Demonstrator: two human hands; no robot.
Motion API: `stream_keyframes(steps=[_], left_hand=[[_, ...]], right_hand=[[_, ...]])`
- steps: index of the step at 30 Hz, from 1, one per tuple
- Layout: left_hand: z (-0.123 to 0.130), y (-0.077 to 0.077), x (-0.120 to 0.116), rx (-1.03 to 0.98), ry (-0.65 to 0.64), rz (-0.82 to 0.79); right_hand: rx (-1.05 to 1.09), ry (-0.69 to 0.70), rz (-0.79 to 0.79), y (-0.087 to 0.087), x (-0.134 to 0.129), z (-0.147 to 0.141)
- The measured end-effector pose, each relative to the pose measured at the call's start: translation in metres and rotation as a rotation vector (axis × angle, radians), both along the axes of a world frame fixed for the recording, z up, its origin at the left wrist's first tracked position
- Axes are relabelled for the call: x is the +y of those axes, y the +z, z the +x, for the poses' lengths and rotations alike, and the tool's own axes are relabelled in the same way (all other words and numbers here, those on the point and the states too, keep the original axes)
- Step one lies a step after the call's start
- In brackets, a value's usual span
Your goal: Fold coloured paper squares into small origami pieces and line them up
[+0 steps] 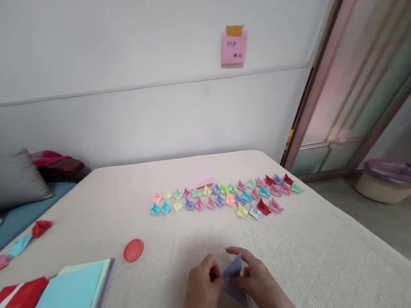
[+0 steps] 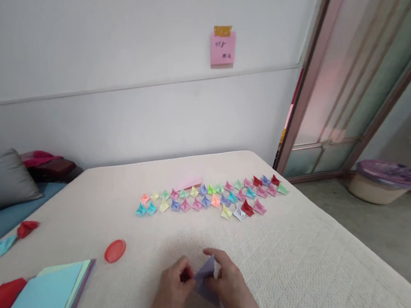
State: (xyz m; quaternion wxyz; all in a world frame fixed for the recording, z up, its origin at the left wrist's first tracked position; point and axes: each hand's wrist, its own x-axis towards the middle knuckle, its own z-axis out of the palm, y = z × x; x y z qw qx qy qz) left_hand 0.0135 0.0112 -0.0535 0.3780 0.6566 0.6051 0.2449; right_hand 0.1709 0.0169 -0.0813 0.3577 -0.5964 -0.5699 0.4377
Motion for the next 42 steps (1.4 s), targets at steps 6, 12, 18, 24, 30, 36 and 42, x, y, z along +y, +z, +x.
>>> stream_keyframes(steps=[6,12,18,24,30,36,42], left_hand=[[-0.014,0.015,-0.008,-0.299,0.069,0.116],[-0.029,0.027,-0.008,-0.589,0.102,-0.197],[-0.035,0.031,-0.01,-0.901,0.058,-0.52],[-0.038,0.027,-0.005,-0.906,0.154,-0.336],[-0.032,0.024,-0.004,-0.85,0.216,-0.248],[-0.021,0.015,-0.001,-0.706,0.199,-0.161],[-0.011,0.024,-0.004,-0.592,0.094,-0.194]], right_hand=[[0.251,0.073,0.0,0.023,-0.004,-0.003],[0.276,-0.009,0.427,0.027,-0.009,-0.01],[0.115,0.112,0.616,0.033,-0.013,-0.02],[0.503,-0.079,0.196,0.046,-0.017,-0.02],[0.78,-0.053,0.081,0.053,-0.017,-0.031],[0.758,-0.15,0.101,0.043,-0.014,-0.033],[0.529,-0.223,0.264,0.048,-0.016,-0.016]])
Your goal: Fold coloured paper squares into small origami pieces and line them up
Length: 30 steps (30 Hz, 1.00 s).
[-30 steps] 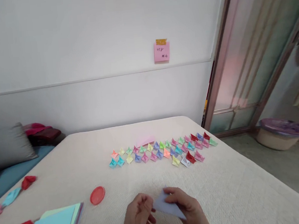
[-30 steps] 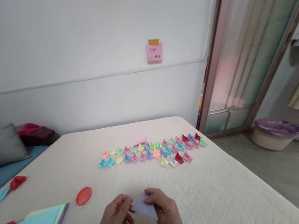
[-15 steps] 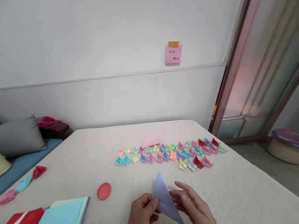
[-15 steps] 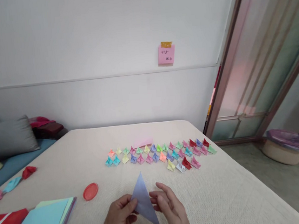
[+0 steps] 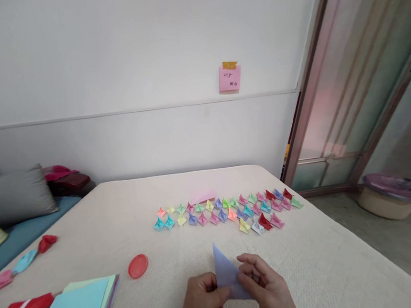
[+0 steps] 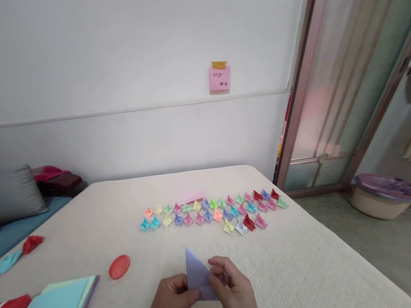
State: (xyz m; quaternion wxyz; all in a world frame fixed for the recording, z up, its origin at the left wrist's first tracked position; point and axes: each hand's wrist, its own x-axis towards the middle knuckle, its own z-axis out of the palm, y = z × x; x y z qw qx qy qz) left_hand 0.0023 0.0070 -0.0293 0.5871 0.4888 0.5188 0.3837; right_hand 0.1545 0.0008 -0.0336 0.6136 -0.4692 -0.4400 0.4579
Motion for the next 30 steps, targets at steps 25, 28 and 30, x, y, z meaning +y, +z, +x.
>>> stream_keyframes(steps=[25,28,30], left_hand=[[0.005,-0.004,0.003,-0.151,0.266,0.099],[0.005,-0.002,0.003,-0.164,0.276,0.084],[0.005,-0.001,0.003,-0.165,0.282,0.077]], right_hand=[[-0.841,-0.478,0.695,-0.023,-0.008,-0.012],[-0.833,-0.472,0.704,-0.021,-0.009,-0.014],[-0.828,-0.47,0.708,-0.02,-0.01,-0.015]])
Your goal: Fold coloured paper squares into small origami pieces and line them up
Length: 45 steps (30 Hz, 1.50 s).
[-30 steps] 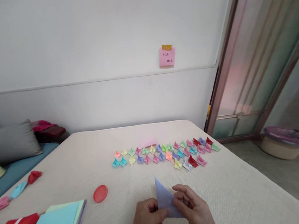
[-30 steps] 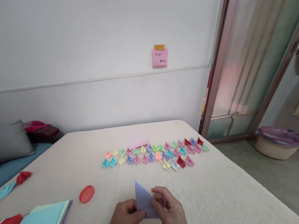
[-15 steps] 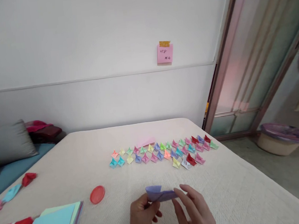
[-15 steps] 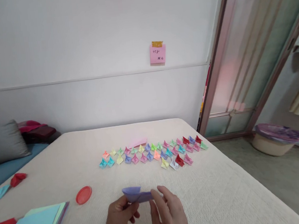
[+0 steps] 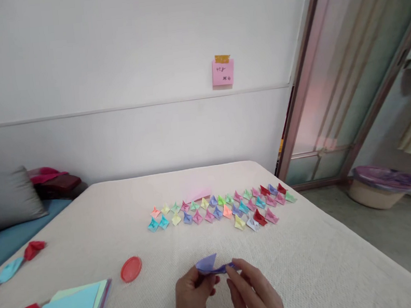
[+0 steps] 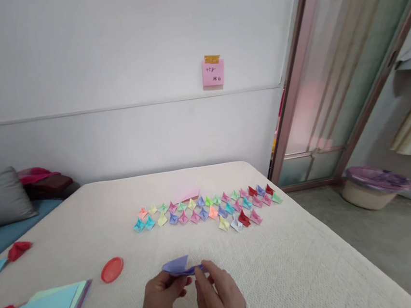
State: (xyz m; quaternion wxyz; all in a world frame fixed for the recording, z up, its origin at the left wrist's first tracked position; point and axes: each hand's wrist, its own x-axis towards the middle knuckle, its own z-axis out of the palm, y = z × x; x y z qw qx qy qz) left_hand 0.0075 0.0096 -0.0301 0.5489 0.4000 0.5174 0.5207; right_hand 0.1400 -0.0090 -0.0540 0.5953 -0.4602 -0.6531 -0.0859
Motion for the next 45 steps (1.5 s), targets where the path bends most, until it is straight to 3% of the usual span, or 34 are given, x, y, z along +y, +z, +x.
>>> stream_keyframes(steps=[6,11,16,21,27,31,36,42,45], left_hand=[[0.0,-0.004,0.001,0.027,-0.06,0.044],[0.0,0.001,-0.002,0.18,-0.087,0.119],[-0.004,0.007,-0.005,0.446,-0.14,0.359],[-0.009,-0.004,-0.005,0.747,-0.125,0.685],[-0.01,-0.008,-0.013,0.874,-0.03,0.859],[-0.014,-0.006,-0.014,0.87,-0.111,0.945],[-0.012,-0.002,-0.015,0.639,-0.246,0.793],[-0.008,0.027,-0.023,0.416,-0.268,0.423],[-0.01,0.033,-0.024,0.385,-0.264,0.347]], right_hand=[[-0.002,0.042,-0.051,0.001,-0.001,0.0],[0.008,0.084,-0.132,0.008,0.0,0.003],[-0.028,0.186,-0.19,0.016,0.002,0.009],[-0.007,0.306,-0.197,0.022,0.003,0.01],[-0.004,0.356,-0.25,0.026,0.001,0.01],[-0.011,0.376,-0.241,0.026,0.001,0.012],[-0.03,0.358,-0.214,0.023,0.003,0.016],[-0.114,0.39,-0.246,0.03,-0.001,0.016],[-0.169,0.399,-0.242,0.031,-0.001,0.016]])
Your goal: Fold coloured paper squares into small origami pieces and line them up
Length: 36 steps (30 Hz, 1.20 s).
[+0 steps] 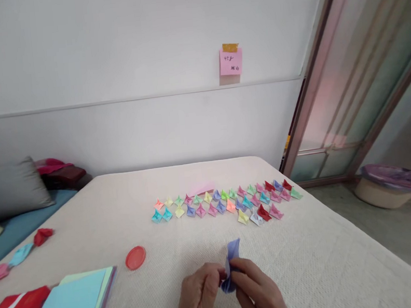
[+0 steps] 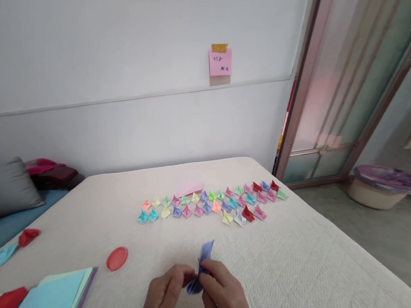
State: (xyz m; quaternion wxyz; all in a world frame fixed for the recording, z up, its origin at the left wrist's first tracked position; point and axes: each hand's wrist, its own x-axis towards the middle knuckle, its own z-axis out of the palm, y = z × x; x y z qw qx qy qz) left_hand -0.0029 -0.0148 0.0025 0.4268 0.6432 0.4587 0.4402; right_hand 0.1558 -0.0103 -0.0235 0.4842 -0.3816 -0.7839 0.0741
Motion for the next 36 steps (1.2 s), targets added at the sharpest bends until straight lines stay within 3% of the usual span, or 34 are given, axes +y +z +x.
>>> stream_keyframes(steps=[3,8,14,19,24,30,36], left_hand=[[-0.005,-0.005,0.003,0.043,-0.043,0.026],[-0.012,-0.014,0.009,0.357,-0.216,0.203],[-0.017,-0.021,0.013,0.483,-0.171,0.273],[-0.018,-0.023,0.014,0.399,-0.226,0.242],[-0.019,-0.009,0.014,0.286,-0.234,0.06],[-0.027,-0.004,0.021,-0.065,-0.276,-0.238],[-0.026,-0.008,0.021,-0.18,-0.322,-0.285]], right_hand=[[-0.043,0.014,0.01,-0.001,0.0,-0.001],[-0.099,0.061,0.025,-0.003,0.0,-0.003],[-0.089,0.092,-0.013,-0.004,-0.001,-0.002],[-0.011,0.124,-0.04,0.0,-0.001,-0.002],[0.075,0.171,-0.163,0.002,-0.002,0.002],[0.284,0.206,-0.545,0.009,0.002,0.013],[0.417,0.373,-0.84,0.007,0.007,0.014]])
